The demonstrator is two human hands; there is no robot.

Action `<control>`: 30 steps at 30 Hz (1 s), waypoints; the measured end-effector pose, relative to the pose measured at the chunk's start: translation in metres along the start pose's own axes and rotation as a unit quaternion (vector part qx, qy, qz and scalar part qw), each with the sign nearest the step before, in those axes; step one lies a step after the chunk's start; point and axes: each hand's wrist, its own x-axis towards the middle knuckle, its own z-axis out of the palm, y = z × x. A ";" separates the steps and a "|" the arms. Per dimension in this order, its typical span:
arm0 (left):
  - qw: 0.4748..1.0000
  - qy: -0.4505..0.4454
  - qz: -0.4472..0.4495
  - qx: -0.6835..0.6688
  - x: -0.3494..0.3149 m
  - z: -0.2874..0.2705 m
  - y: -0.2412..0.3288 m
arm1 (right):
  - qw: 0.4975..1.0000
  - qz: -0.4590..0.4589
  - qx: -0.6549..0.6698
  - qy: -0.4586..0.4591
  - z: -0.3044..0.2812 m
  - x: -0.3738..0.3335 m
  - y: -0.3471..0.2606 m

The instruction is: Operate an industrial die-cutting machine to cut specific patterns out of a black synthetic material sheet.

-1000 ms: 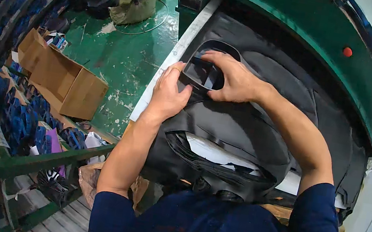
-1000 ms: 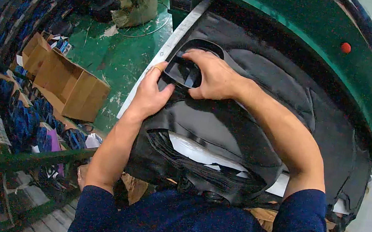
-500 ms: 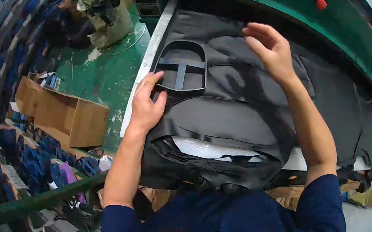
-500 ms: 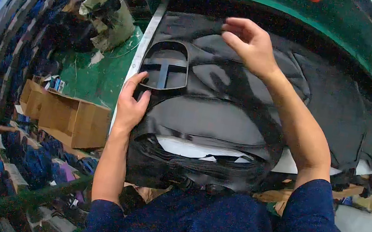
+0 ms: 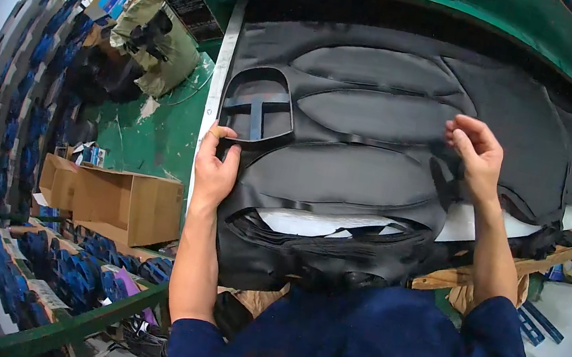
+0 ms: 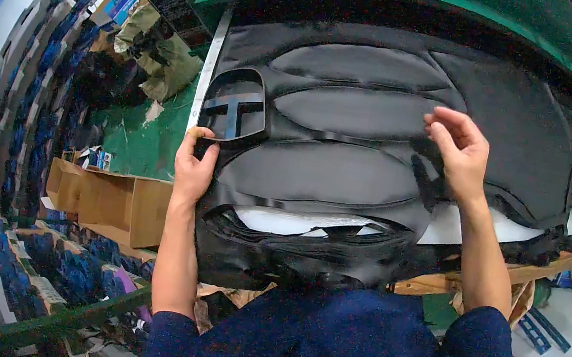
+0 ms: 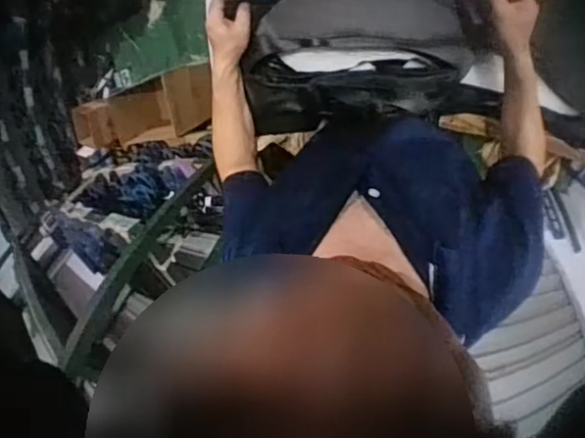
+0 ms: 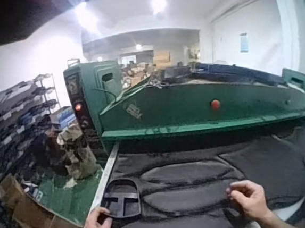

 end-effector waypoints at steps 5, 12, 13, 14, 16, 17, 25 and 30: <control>1.000 -0.001 0.021 -0.023 0.002 0.003 0.001 | 1.000 0.014 0.011 -0.004 -0.007 -0.028 0.001; 0.999 -0.036 -0.021 0.004 0.007 -0.005 0.003 | 1.000 0.027 0.012 -0.009 -0.005 -0.064 0.003; 0.999 -0.033 0.019 0.004 0.010 -0.005 -0.003 | 0.999 0.035 0.007 -0.009 -0.006 -0.069 0.002; 0.999 -0.049 0.002 0.023 0.012 -0.008 -0.001 | 0.999 0.043 0.004 -0.010 -0.006 -0.073 0.001; 0.998 -0.050 0.032 0.037 0.015 -0.010 -0.011 | 0.999 0.032 0.008 -0.018 -0.008 -0.082 0.007; 0.997 -0.068 -0.001 0.048 0.016 -0.011 0.001 | 0.999 0.042 0.008 -0.013 -0.010 -0.087 0.008; 0.995 -0.089 -0.014 0.038 0.020 -0.013 0.003 | 1.000 0.021 -0.002 0.002 -0.014 -0.112 0.004; 0.996 -0.067 0.030 0.057 0.017 -0.011 -0.003 | 1.000 0.016 -0.018 0.016 -0.019 -0.129 0.007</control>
